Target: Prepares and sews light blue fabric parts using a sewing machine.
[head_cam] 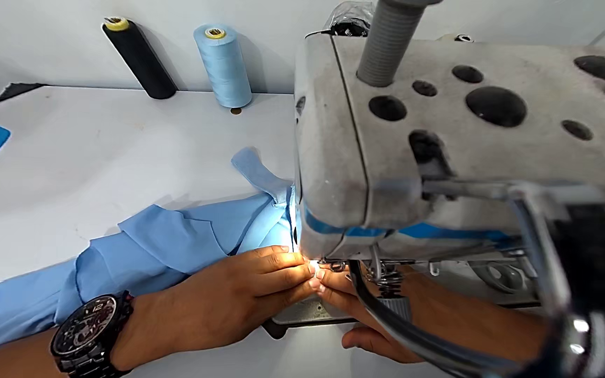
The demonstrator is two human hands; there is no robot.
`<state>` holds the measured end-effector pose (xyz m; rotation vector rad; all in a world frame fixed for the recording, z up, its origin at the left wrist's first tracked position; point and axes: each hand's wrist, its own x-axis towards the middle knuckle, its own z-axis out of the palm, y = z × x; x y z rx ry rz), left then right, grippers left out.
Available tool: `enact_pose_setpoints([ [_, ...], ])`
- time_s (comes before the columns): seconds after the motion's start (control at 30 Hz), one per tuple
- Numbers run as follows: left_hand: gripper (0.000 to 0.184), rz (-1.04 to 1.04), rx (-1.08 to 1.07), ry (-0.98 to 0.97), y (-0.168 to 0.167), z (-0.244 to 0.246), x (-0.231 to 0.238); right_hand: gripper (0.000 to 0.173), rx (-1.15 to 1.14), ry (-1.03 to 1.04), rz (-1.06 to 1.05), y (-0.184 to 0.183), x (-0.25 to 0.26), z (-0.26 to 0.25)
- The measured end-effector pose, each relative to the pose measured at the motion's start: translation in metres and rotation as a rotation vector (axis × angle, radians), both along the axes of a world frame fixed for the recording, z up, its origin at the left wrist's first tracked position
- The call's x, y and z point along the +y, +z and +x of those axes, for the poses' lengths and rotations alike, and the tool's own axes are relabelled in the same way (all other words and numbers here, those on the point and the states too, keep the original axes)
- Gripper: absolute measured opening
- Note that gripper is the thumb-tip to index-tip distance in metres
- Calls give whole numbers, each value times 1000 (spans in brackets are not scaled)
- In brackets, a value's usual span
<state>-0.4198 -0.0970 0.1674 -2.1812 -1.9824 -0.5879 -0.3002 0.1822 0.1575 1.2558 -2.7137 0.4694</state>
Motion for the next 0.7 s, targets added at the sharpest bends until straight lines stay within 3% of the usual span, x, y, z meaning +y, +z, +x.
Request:
enact_pose_setpoints([
  [0.2, 32, -26, -58, -21, 2, -4, 0, 55, 15, -30, -12, -6, -2, 3],
  [0.43, 30, 59, 8, 68, 7, -24, 7, 49, 119, -212, 69, -2, -5, -2],
  [0.57, 28, 84, 48, 117, 11, -26, 11, 49, 229, -216, 5, -4, -2, -4],
  [0.7, 33, 49, 84, 64, 4, -29, 11, 37, 386, -167, -93, 1, 2, -8],
])
